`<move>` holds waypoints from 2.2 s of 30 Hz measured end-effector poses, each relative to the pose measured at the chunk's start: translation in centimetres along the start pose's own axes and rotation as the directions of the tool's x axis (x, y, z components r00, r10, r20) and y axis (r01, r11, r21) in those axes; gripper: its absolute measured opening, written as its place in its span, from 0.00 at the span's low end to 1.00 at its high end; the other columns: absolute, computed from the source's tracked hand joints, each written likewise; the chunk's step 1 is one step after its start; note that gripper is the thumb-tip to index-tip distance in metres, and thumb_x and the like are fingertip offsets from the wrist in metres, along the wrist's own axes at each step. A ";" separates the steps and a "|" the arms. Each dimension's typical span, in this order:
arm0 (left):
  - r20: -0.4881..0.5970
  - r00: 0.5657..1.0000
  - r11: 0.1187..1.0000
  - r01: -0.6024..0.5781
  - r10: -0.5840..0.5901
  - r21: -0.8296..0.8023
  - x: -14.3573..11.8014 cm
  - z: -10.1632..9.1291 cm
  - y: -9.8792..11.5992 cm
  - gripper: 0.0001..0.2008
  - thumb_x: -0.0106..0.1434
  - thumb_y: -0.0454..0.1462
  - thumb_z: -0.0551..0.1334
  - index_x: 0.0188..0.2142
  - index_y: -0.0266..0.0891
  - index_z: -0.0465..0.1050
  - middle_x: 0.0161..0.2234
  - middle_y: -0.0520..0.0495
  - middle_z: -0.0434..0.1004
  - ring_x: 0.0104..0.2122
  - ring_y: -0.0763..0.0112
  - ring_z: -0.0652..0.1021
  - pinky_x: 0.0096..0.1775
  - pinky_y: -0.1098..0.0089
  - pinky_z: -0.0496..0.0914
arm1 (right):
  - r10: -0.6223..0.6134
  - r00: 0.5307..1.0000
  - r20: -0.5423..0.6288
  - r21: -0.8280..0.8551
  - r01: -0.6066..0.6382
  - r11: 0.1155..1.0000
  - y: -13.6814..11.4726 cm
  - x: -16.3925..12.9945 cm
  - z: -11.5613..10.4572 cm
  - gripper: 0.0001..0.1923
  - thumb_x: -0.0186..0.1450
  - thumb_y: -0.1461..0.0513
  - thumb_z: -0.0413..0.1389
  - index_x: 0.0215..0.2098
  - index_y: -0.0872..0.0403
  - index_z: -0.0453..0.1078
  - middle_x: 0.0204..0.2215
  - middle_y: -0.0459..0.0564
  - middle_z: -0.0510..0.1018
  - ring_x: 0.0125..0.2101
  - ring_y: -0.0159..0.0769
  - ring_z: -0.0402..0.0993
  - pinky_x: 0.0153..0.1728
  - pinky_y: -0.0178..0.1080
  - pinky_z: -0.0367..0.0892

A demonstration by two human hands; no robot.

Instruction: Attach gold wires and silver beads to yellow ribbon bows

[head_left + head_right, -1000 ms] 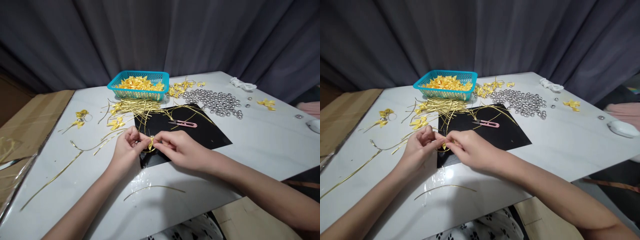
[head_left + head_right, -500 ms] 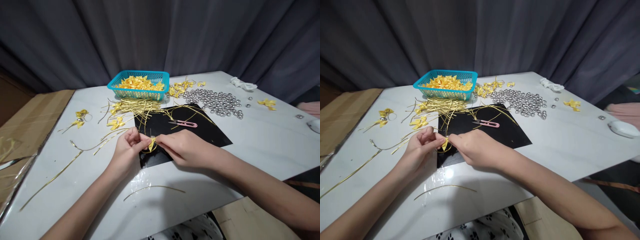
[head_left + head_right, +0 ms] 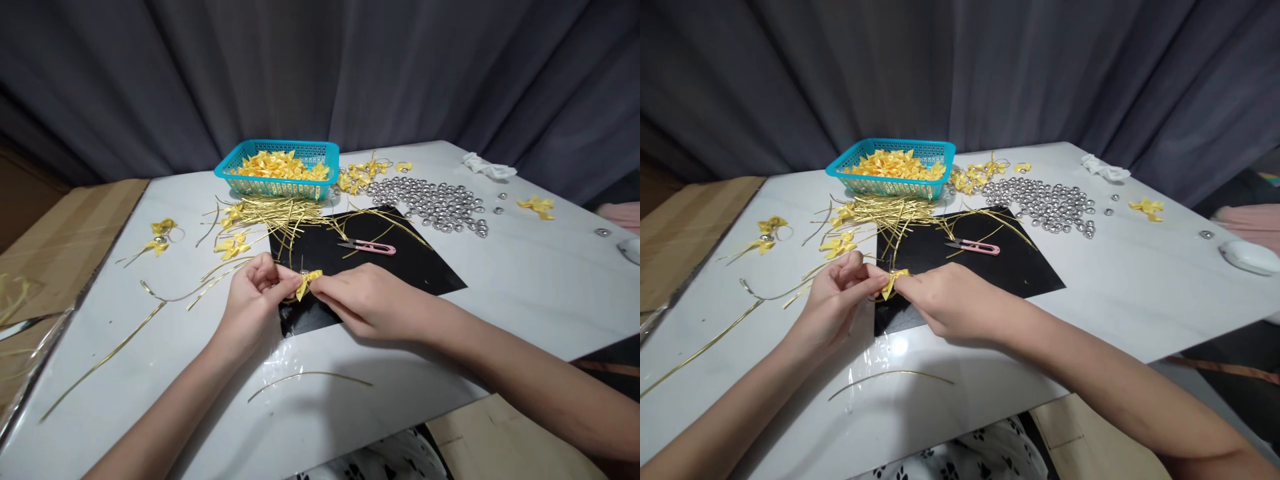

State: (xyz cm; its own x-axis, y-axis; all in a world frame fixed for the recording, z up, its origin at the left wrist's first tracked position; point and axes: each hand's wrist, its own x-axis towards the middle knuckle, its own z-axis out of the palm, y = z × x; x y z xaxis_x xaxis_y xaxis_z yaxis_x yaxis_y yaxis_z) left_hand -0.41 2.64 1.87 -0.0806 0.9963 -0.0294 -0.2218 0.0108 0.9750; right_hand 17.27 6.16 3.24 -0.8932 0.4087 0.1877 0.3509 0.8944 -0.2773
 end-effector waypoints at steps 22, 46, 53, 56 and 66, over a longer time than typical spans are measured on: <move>0.025 0.962 0.908 -0.266 0.273 0.323 -1.0 0.7 0.3 0.18 0.54 0.29 0.61 0.21 0.42 0.49 0.20 0.53 0.71 0.24 0.76 0.71 0.25 0.75 0.66 | 0.567 0.799 -0.200 0.810 -0.192 0.555 -0.1 2.2 0.6 0.05 0.57 0.62 0.60 0.27 0.57 0.73 0.31 0.49 0.76 0.33 0.30 0.71 0.29 0.32 0.64; -0.054 0.928 0.885 -0.332 0.368 0.328 -1.1 0.7 0.0 0.19 0.54 0.31 0.62 0.21 0.42 0.49 0.21 0.54 0.69 0.25 0.75 0.72 0.28 0.74 0.69 | 0.540 0.801 -0.258 0.841 -0.088 0.533 0.2 3.5 0.9 0.05 0.62 0.62 0.54 0.31 0.57 0.67 0.28 0.45 0.72 0.28 0.27 0.66 0.32 0.32 0.62; -0.039 0.925 0.865 -0.339 0.379 0.370 -1.1 0.7 -0.2 0.19 0.55 0.31 0.62 0.21 0.43 0.48 0.20 0.54 0.68 0.25 0.74 0.72 0.27 0.73 0.68 | 0.498 0.822 -0.275 0.882 0.009 0.472 -0.2 3.7 0.8 0.03 0.64 0.65 0.51 0.31 0.56 0.63 0.27 0.45 0.72 0.32 0.27 0.70 0.38 0.33 0.66; -0.017 0.917 0.840 -0.358 0.399 0.409 -1.0 0.6 -0.4 0.19 0.55 0.31 0.61 0.22 0.43 0.48 0.21 0.54 0.67 0.25 0.73 0.72 0.28 0.72 0.68 | 0.562 0.784 -0.266 0.899 -0.010 0.439 -0.7 4.0 -0.1 0.05 0.64 0.66 0.51 0.30 0.55 0.62 0.25 0.44 0.72 0.30 0.26 0.71 0.38 0.32 0.68; 0.004 0.909 0.813 -0.375 0.418 0.446 -1.0 0.4 -0.7 0.18 0.56 0.31 0.60 0.22 0.43 0.47 0.22 0.54 0.67 0.26 0.74 0.71 0.29 0.72 0.66 | 0.746 0.629 0.219 0.970 -0.224 -0.096 -1.6 4.7 -3.4 0.13 0.65 0.69 0.49 0.23 0.58 0.65 0.25 0.49 0.73 0.28 0.25 0.71 0.33 0.29 0.70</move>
State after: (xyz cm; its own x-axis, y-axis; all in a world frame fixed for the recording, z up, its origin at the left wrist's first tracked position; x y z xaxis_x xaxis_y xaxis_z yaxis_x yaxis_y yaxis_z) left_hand 0.22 1.70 1.34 -0.1622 0.9101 0.3814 0.2834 -0.3272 0.9015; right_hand 13.47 7.24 7.77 -0.3621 0.8841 -0.2953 -0.1064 -0.3539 -0.9292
